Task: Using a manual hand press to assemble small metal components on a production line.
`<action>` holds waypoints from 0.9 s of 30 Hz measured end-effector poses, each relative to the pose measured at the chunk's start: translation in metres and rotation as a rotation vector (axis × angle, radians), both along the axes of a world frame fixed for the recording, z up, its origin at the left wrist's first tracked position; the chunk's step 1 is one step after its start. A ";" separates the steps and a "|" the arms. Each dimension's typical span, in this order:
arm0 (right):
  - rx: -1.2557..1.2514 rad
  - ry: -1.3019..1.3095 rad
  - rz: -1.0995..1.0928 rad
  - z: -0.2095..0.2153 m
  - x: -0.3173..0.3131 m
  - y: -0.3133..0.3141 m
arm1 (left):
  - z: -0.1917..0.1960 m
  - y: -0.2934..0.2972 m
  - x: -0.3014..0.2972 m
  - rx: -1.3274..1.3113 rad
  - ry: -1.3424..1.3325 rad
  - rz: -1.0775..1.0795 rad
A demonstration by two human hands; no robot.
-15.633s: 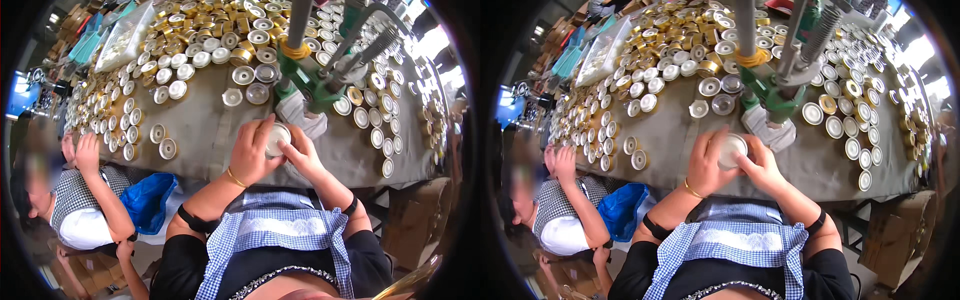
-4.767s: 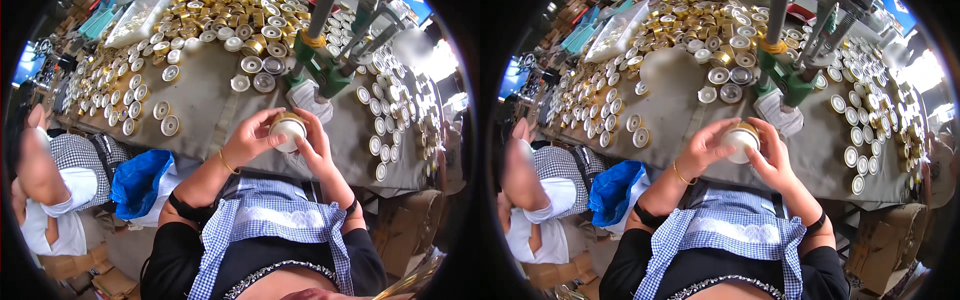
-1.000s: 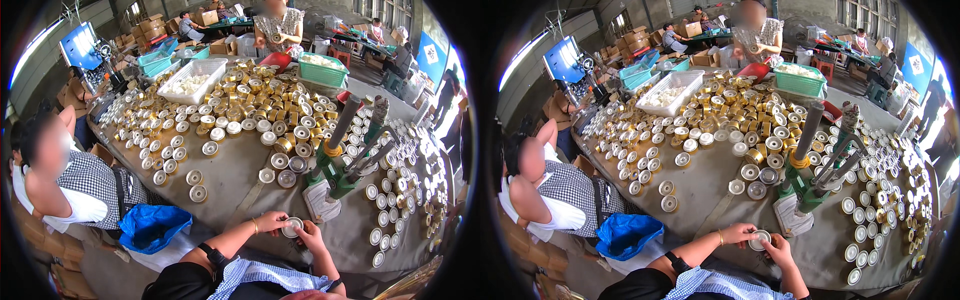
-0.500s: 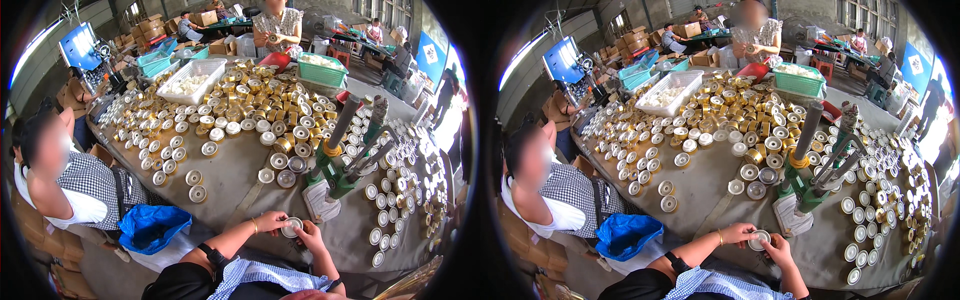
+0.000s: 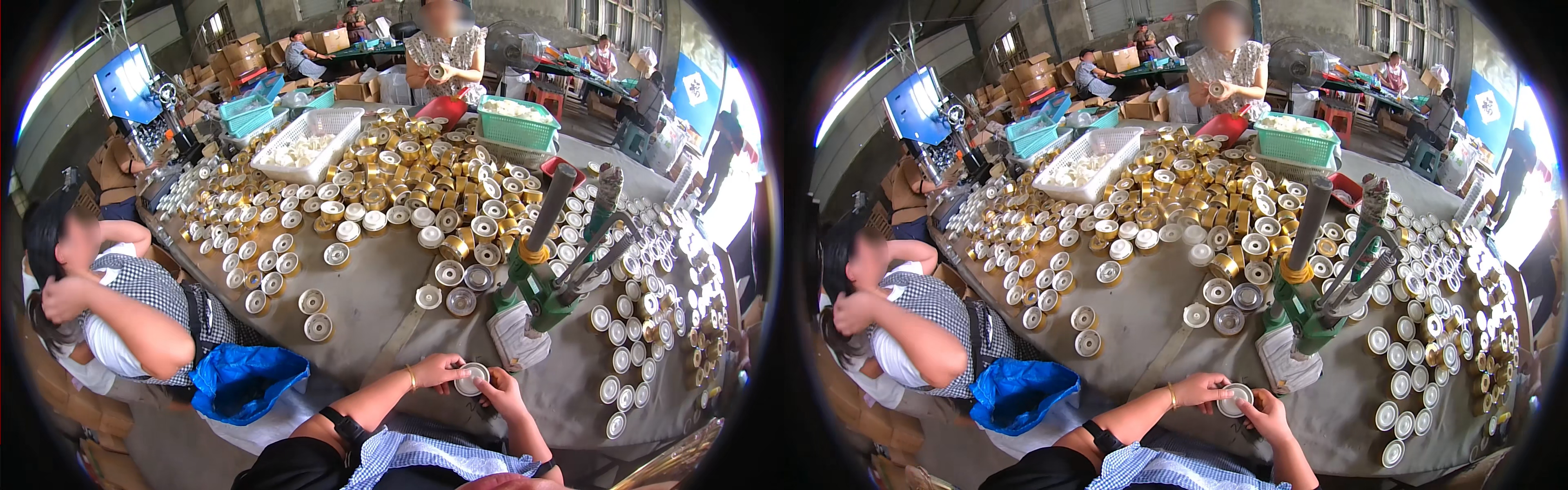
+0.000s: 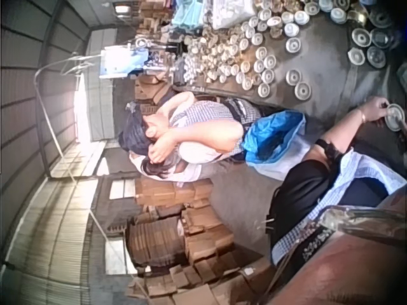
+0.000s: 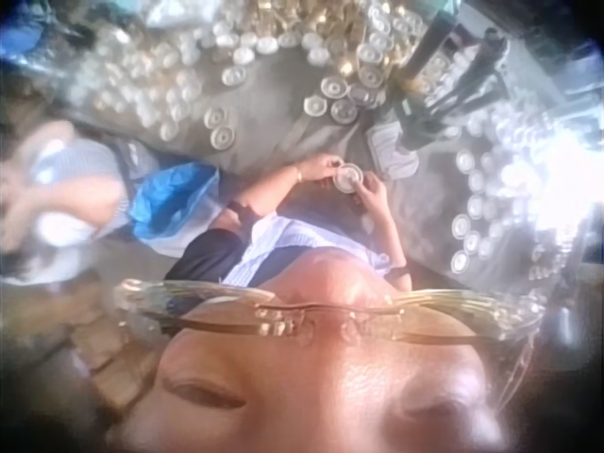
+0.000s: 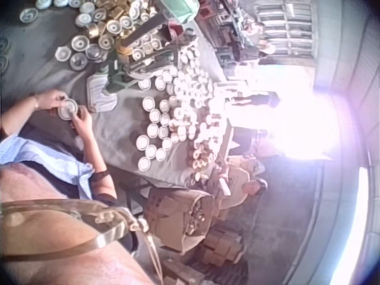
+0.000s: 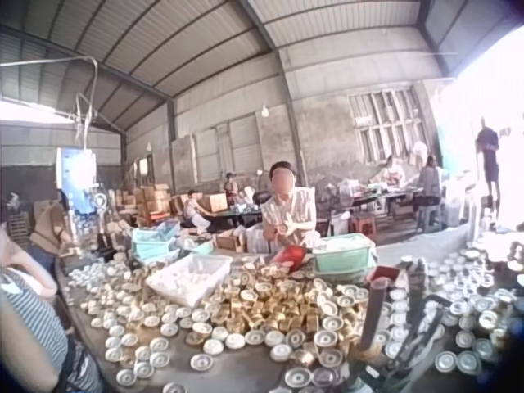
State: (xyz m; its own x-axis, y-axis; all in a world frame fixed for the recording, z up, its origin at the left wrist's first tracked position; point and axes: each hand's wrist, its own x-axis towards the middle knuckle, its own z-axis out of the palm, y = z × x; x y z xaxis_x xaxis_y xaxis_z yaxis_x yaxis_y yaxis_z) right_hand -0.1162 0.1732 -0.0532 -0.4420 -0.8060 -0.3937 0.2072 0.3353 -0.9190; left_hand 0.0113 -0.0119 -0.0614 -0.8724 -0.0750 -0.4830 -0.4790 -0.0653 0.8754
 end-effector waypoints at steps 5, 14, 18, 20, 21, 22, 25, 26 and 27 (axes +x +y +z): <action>-0.003 0.001 -0.013 0.003 0.001 -0.001 | -0.002 -0.001 -0.001 0.015 0.005 0.001; -0.007 0.003 -0.009 -0.001 0.000 0.000 | 0.002 -0.001 -0.001 0.007 -0.005 -0.007; -0.001 0.010 -0.001 0.001 0.000 0.000 | 0.001 -0.001 -0.001 0.011 -0.008 -0.009; -0.003 0.010 -0.006 0.001 0.000 0.000 | -0.001 -0.001 0.000 0.012 -0.005 -0.007; -0.004 0.010 -0.010 0.002 0.000 0.000 | -0.001 -0.001 0.000 0.013 -0.003 -0.005; -0.004 0.009 -0.010 0.001 0.001 0.000 | 0.000 -0.001 0.000 0.012 -0.003 -0.006; -0.003 0.013 -0.007 0.001 0.000 0.000 | 0.001 -0.001 -0.001 0.023 -0.011 -0.003; 0.000 0.015 -0.010 0.002 0.001 0.000 | 0.001 -0.001 -0.001 0.023 -0.013 -0.004; 0.003 0.017 -0.012 0.003 0.001 0.000 | 0.000 -0.001 -0.001 0.023 -0.016 -0.005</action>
